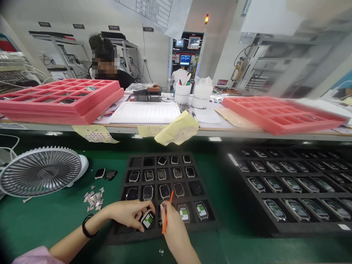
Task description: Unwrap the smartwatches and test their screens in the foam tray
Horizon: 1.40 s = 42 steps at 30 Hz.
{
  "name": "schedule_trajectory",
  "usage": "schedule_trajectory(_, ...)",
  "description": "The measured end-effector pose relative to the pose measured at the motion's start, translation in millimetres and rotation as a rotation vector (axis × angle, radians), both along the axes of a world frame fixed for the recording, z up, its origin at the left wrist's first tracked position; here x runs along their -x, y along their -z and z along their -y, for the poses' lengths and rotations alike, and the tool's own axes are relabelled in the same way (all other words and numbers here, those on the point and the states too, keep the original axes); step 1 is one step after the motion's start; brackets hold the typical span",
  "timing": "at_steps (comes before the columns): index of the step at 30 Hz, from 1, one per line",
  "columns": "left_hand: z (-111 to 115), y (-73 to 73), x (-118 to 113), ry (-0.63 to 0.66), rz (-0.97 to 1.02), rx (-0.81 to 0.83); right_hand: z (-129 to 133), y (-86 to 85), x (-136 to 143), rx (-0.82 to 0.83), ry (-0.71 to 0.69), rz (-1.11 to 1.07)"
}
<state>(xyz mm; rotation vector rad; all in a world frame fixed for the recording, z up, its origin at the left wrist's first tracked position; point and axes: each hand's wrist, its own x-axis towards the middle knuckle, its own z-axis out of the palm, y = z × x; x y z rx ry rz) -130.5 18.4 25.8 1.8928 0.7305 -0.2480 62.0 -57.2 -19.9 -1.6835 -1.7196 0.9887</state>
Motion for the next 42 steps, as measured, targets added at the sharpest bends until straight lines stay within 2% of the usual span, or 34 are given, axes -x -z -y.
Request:
schedule_trajectory(2,-2.1,1.8,1.5,-0.032,0.028,0.084,-4.2,-1.1,3.7,-0.003,-0.011,0.017)
schedule_trajectory(5,-3.8,-2.0,4.5,-0.145,0.131,0.166,-4.8,-0.4,4.5,-0.020,-0.011,0.001)
schedule_trajectory(9,-8.7,-22.3,3.5,-0.376,0.401,0.242,-3.1,1.8,-3.5,-0.048,0.055,-0.187)
schedule_trajectory(11,-12.7,-35.9,-1.1,-0.461,0.512,0.222,-5.6,-1.5,-10.6,0.006,0.093,-0.351)
schedule_trajectory(15,-20.7,-57.9,-14.7,-0.597,0.665,0.233,-21.6,-27.4,-25.6,0.095,0.081,-0.647)
schedule_trajectory(19,-25.9,-67.4,-22.8,-0.706,0.767,0.258,-50.2,-65.3,-35.1,0.107,0.013,-0.785)
schedule_trajectory(23,-28.1,-69.7,-21.6,-0.737,0.783,0.246,-82.5,-90.4,-38.9,0.087,-0.116,-0.788)
schedule_trajectory(27,-30.3,-68.7,-17.7,-0.751,0.762,0.190,-104.3,-100.2,-38.4,0.055,-0.229,-0.727)
schedule_trajectory(31,-33.4,-65.6,-15.5,-0.749,0.751,0.147,-109.7,-100.0,-35.8,0.024,-0.266,-0.685)
schedule_trajectory(35,-35.1,-62.8,-17.0,-0.747,0.765,0.091,-109.8,-92.8,-36.0,0.014,-0.262,-0.656)
schedule_trajectory(39,-35.0,-61.6,-20.7,-0.842,0.757,0.039,-110.9,-85.7,-37.1,-0.021,-0.180,-0.644)
schedule_trajectory(42,-35.6,-59.3,-22.1,-0.888,0.767,0.010,-110.2,-86.6,-36.5,-0.009,-0.199,-0.658)
